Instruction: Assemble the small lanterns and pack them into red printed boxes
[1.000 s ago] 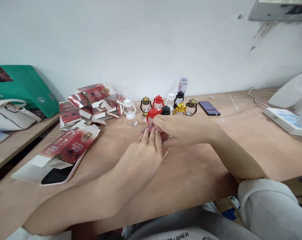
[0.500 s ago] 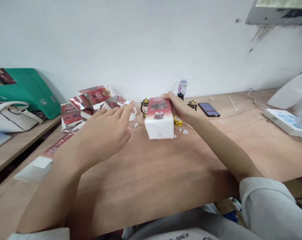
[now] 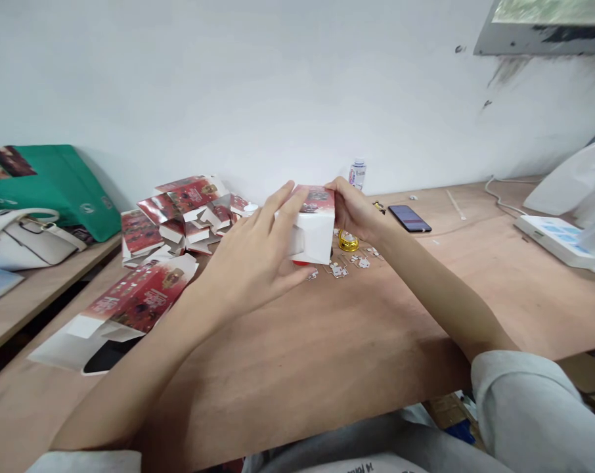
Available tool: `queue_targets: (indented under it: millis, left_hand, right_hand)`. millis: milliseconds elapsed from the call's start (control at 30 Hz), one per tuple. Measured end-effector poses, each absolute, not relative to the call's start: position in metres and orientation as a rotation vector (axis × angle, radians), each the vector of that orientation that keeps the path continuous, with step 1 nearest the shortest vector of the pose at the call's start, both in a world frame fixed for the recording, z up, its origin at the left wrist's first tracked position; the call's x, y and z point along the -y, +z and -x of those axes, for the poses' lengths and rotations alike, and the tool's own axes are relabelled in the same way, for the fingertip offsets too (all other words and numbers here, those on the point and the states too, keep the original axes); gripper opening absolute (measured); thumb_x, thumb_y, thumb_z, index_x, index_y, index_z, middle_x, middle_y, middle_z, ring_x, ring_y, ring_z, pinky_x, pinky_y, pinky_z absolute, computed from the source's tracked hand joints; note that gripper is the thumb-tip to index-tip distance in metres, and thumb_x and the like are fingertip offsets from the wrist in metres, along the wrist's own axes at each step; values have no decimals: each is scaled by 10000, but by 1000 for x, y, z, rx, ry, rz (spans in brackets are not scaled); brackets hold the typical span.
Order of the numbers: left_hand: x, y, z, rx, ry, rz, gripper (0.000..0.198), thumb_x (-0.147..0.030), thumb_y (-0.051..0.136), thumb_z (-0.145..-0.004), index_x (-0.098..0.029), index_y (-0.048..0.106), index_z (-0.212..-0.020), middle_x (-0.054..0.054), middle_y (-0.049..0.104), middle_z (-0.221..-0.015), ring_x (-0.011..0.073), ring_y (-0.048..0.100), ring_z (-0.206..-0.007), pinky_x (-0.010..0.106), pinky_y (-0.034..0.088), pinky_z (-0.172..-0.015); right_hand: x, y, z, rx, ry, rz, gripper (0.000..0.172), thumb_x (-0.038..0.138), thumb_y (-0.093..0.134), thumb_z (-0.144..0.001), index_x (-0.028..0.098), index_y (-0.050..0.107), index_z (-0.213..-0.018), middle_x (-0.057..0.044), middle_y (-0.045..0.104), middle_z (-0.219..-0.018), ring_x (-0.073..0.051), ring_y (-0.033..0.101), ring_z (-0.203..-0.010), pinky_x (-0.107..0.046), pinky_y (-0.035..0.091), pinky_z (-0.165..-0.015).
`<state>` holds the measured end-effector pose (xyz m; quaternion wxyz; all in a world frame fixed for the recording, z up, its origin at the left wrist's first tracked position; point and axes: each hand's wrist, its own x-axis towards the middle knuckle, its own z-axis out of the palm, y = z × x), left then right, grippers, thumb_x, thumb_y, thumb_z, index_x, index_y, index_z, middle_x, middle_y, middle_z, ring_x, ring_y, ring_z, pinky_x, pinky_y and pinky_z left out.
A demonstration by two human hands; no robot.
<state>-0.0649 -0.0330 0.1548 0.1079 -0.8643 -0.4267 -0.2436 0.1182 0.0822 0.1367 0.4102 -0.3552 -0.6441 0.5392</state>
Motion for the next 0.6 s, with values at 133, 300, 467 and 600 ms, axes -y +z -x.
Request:
queue_targets:
  millis: [133, 300, 467, 600]
  left_hand:
    - [22, 151, 68, 1250, -952, 2590, 861, -469, 644, -754, -186, 174, -1418, 173, 291, -1488, 347, 367, -1331, 475, 389, -1044]
    - [7, 146, 73, 1461, -1226, 2563, 816, -457, 679, -728, -203, 238, -1366, 146, 446, -1327, 328, 548, -1140, 445, 482, -924]
    - [-13, 140, 80, 1556, -1536, 2456, 815, -417, 739, -663, -217, 281, -1306, 105, 526, -1184, 290, 586, -1049, 443, 510, -878]
    - [-25, 136, 83, 1462, -1782, 2410, 766, -404, 777, -609, -220, 359, -1225, 97, 531, -1194, 287, 550, -1120, 447, 501, -919]
  right_hand:
    - [-77, 138, -117, 1408, 1293, 748, 286, 476, 494, -752, 218, 371, -739, 10, 416, -695, -123, 418, -626, -297, 461, -631]
    - [-72, 141, -118, 1437, 1197, 712, 309, 505, 510, -756, 210, 428, -799, -2, 462, -774, -134, 482, -725, -314, 494, -698]
    - [-67, 149, -126, 1529, 1235, 661, 318, 420, 590, -702, 212, 493, -922, -16, 528, -917, -159, 518, -815, -343, 524, -731]
    - [-59, 158, -133, 1603, 1221, 681, 405, 369, 591, -680, 216, 496, -1042, -18, 561, -957, -173, 552, -825, -373, 521, -749]
